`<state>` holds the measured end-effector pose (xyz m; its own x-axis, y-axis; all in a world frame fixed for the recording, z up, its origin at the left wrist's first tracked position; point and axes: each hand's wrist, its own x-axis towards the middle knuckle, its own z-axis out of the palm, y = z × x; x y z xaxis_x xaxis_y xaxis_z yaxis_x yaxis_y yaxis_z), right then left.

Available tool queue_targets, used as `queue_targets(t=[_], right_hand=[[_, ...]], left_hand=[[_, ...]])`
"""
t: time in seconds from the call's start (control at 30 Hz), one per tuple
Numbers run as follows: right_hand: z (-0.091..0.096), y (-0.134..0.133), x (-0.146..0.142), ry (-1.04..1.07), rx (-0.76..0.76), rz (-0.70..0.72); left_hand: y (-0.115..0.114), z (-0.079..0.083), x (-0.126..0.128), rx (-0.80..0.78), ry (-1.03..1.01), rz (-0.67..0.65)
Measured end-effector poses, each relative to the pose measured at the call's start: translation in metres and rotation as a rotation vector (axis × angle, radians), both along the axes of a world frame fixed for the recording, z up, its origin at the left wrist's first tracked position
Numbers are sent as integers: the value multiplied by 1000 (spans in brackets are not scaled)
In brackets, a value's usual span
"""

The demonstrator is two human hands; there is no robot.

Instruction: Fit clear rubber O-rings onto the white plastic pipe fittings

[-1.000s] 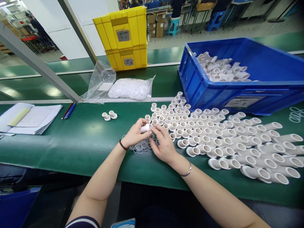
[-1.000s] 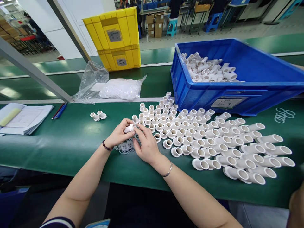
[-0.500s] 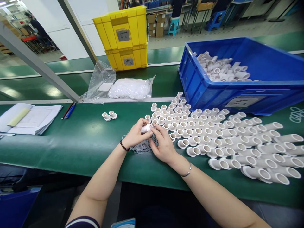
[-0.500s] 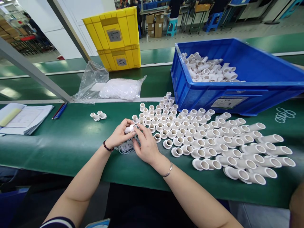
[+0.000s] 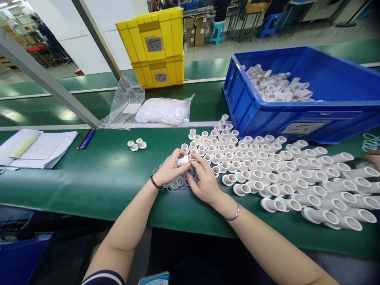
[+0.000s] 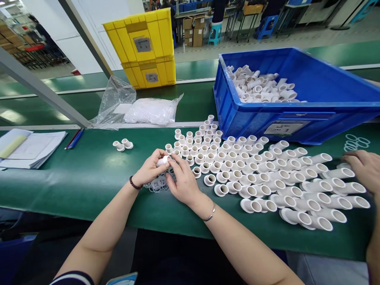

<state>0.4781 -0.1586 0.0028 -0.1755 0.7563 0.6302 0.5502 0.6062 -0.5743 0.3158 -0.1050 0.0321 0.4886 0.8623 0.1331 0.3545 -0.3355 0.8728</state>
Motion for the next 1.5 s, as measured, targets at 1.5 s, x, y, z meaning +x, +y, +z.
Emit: queue_targets(t=[1.5], right_hand=[[-4,5,1,542,-424,-6]], left_hand=[[-17,4,12,320,42,-307]])
